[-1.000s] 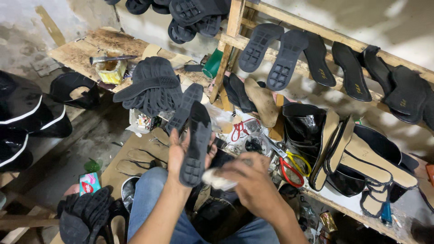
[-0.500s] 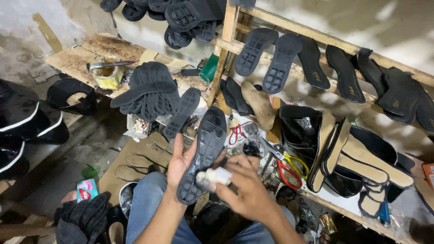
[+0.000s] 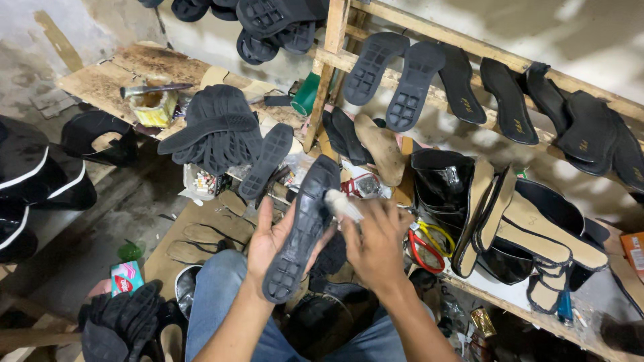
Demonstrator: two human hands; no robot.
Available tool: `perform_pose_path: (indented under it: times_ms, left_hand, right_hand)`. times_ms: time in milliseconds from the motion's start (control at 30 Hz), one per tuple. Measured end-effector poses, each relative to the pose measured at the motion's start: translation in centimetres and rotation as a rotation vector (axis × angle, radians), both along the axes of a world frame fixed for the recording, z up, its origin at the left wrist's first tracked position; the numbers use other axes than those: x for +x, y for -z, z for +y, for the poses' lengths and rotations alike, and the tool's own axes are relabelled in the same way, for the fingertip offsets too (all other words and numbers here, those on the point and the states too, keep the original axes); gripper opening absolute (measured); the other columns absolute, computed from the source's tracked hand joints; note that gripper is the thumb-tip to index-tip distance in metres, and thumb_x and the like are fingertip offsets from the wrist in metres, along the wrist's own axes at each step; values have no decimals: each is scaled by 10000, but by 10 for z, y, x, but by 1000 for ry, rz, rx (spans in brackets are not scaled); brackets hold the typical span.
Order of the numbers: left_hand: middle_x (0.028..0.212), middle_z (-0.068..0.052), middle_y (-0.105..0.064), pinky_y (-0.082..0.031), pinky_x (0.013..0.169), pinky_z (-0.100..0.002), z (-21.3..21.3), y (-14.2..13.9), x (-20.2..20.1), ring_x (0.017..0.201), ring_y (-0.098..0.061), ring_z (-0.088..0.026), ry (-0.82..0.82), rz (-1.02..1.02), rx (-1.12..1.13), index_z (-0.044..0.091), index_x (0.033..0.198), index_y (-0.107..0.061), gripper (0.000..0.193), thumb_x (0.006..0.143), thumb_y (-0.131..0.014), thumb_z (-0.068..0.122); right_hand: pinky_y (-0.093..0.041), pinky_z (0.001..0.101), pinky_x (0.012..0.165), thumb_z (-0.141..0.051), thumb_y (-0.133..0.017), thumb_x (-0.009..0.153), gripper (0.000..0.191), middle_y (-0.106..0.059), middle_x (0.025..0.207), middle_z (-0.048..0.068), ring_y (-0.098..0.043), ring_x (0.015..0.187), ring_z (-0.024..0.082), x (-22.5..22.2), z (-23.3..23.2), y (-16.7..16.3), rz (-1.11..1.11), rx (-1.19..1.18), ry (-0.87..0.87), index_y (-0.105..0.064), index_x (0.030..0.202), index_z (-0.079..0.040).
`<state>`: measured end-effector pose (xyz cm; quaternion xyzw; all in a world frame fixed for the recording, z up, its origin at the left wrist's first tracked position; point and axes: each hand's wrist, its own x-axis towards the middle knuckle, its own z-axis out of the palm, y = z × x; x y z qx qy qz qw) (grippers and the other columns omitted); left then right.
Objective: The person repeatedly wipes the soles of black slip-on shoes with a white cloth. They pick up a shoe, wipe the sole, place it on a nearby shelf, then pick up another shoe and repeat the process. The shoes are handled one at a time in a cluttered workshop with shelves of footwear and tools.
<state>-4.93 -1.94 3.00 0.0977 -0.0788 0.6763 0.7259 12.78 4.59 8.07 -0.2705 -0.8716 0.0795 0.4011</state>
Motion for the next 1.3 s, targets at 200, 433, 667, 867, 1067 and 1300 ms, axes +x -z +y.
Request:
perform_pose_path:
  times_ms: [200,433,667,867,1067,1300]
  left_hand:
    - [1487,-174,-533,-472,1115,-468,-1,3,4,1282,-619,-314,28,-2,-72,53,1611,-361,805,1059,-301,635]
    - [1573,-153,-511,-452,1093,-442,-5,-6,-2,1343,-573,-315,216,-101,327,125,1632,-339,749,1077,-318,628]
    - [1387,-144,-608,-549,1057,-460,-1,7,5,1189,-649,-281,-39,49,-131,67,1522,-488,629,1090,-369,508]
    - [1260,-177,-663,-512,1096,-496,14,16,-13,1198,-631,-340,-317,124,-431,25,1341,-567,386,986,-478,145]
    - [1354,-131,-605,-470,1112,-489,14,-5,-9,1216,-601,-278,-425,308,-226,119,1531,-421,543,992,-435,189]
    - [1536,-150,-505,-391,1165,-425,-1,-17,6,1365,-521,-278,-186,539,-86,83,1664,-211,678,1014,-338,226]
  right_hand:
    - [-403,413,1008,-167,-680,928,257,-702,1098,130,-582,1081,329,-5,5,6,18,-90,-86,-718,1151,-46]
    - [-372,474,916,-203,-730,856,306,-688,1005,135,-598,1002,319,-6,-8,0,-64,-229,-283,-746,1118,-48]
    - [-314,500,893,-142,-671,854,338,-665,1070,128,-551,1037,337,-11,9,4,-85,79,86,-715,1166,-21]
    - [-375,448,905,-152,-728,812,351,-704,1049,80,-601,977,274,9,-49,15,-91,-84,-537,-722,1147,-46]
    - [-385,395,892,-176,-794,838,296,-707,1002,57,-617,944,253,10,-58,8,12,-266,-422,-717,1091,-43]
    - [-359,410,875,-180,-726,885,231,-679,1007,104,-575,966,296,0,-10,7,48,-62,-118,-723,1081,-57]
